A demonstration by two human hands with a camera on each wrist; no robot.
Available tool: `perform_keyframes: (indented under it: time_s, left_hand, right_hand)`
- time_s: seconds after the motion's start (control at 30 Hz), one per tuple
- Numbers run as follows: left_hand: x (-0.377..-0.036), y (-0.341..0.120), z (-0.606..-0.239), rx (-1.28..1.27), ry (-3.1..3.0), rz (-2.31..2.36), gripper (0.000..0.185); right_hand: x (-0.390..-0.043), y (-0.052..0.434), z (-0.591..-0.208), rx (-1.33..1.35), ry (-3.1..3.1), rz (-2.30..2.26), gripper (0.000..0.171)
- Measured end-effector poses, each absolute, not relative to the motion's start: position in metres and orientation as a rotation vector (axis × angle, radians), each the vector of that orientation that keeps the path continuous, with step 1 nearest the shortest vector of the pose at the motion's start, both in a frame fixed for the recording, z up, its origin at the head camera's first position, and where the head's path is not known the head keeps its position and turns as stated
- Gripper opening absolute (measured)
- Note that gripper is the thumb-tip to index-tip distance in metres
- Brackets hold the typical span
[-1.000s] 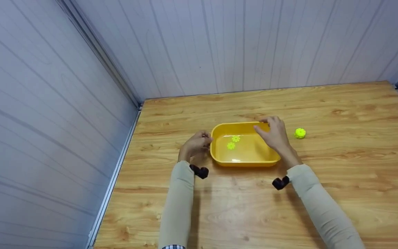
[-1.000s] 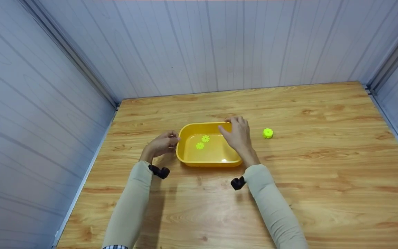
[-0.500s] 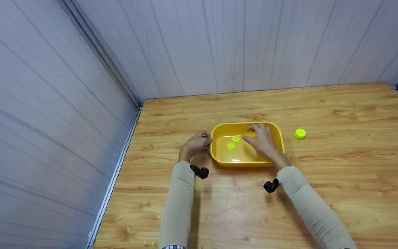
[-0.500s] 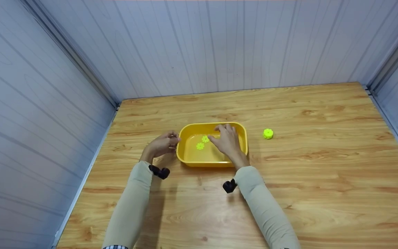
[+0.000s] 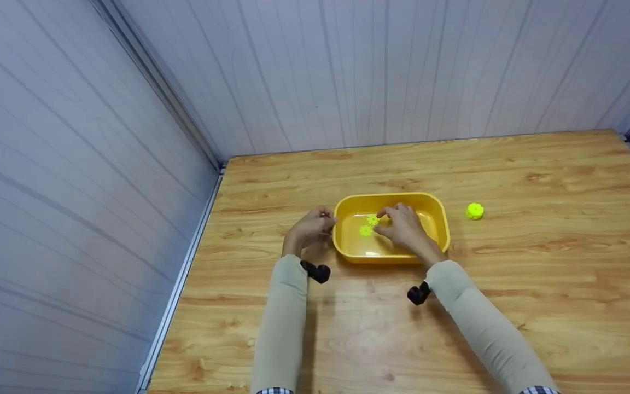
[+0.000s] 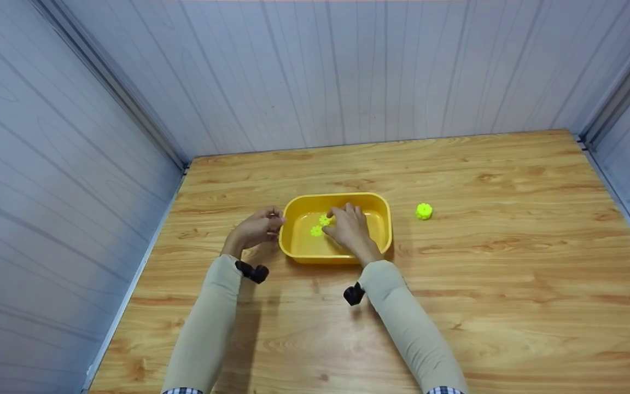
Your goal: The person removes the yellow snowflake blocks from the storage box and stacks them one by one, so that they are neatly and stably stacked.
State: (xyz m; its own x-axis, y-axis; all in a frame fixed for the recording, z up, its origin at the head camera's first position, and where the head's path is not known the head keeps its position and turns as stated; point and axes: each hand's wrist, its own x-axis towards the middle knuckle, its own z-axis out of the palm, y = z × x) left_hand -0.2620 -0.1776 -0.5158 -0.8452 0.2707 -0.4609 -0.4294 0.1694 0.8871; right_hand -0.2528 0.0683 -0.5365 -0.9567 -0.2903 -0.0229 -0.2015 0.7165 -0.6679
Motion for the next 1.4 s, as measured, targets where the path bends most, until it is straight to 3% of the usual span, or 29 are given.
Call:
perform_keyframes:
  time_s: [0.43,1.4]
  left_hand:
    - [-0.261,-0.178,-0.513,-0.158,1.922,1.702,0.012]
    - [-0.262,-0.177,-0.514,-0.167,1.934,1.705,0.009]
  right_hand:
    - [-0.253,0.050,-0.538,-0.541,2.871,-0.791,0.030]
    - [-0.256,0.045,-0.537,-0.695,2.842,-0.671,0.022]
